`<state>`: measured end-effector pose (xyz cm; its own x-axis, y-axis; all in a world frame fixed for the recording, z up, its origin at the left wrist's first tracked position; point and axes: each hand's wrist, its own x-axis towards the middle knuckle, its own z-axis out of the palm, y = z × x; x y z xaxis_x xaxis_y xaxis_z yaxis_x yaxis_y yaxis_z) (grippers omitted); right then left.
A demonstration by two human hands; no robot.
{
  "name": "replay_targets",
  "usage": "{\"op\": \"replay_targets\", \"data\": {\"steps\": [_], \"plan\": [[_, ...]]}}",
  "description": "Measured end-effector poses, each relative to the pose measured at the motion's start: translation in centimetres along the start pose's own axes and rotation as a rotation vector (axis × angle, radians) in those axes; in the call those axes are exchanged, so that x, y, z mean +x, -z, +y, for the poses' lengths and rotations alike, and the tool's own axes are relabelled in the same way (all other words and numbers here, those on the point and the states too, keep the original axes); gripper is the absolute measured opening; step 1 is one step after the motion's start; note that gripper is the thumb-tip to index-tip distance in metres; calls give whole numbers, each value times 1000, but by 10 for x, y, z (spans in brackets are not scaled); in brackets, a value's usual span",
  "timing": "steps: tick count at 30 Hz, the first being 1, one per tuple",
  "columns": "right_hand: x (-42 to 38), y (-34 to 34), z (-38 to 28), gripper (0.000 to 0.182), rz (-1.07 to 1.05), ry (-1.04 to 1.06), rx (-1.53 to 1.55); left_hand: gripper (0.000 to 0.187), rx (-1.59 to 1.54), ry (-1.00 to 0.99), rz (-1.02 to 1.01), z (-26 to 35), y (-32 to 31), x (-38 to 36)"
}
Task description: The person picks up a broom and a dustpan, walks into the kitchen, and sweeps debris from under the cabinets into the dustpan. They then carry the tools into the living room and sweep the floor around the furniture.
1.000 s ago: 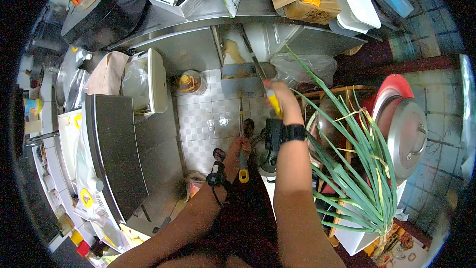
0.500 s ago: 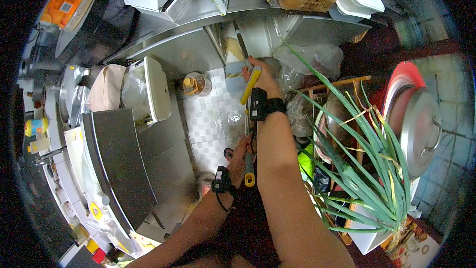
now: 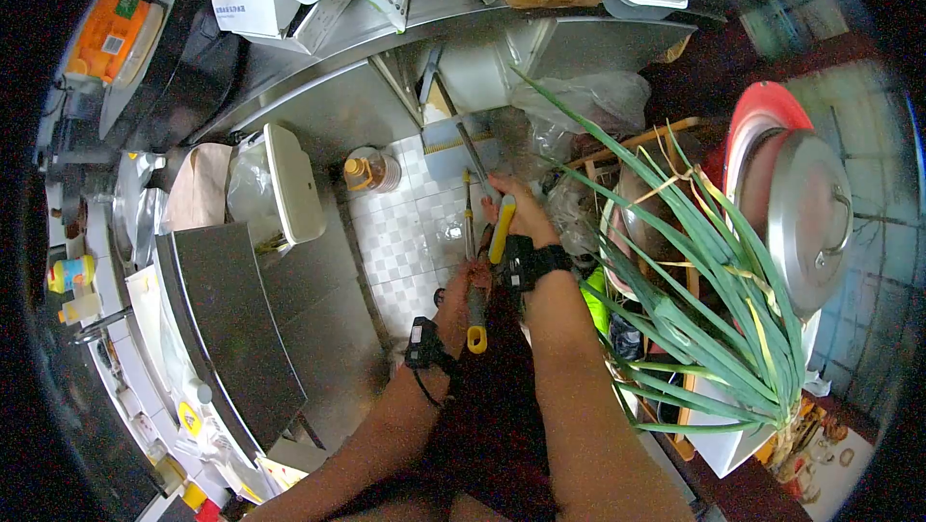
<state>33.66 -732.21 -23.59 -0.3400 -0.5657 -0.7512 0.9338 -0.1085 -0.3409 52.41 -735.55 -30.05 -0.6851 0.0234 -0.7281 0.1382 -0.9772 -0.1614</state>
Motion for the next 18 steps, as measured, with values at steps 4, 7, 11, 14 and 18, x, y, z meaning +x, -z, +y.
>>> {"op": "replay_targets", "data": {"steps": [4,7,11,14,18], "plan": [[-35,-1,3,27,34,5,-75,14,107,26,-14,6,10,8],[-48,6,6,29,18,-18,-88,15,3,63,2,6,2,2],[-70,1,6,29,73,-6,-157,13,-235,239,-6,13,6,3],[-79,5,3,31,40,-35,-107,12,-45,65,-53,8,4,-1],[-82,3,-3,33,38,-31,-76,11,46,-22,-4,6,-9,-15]]}}
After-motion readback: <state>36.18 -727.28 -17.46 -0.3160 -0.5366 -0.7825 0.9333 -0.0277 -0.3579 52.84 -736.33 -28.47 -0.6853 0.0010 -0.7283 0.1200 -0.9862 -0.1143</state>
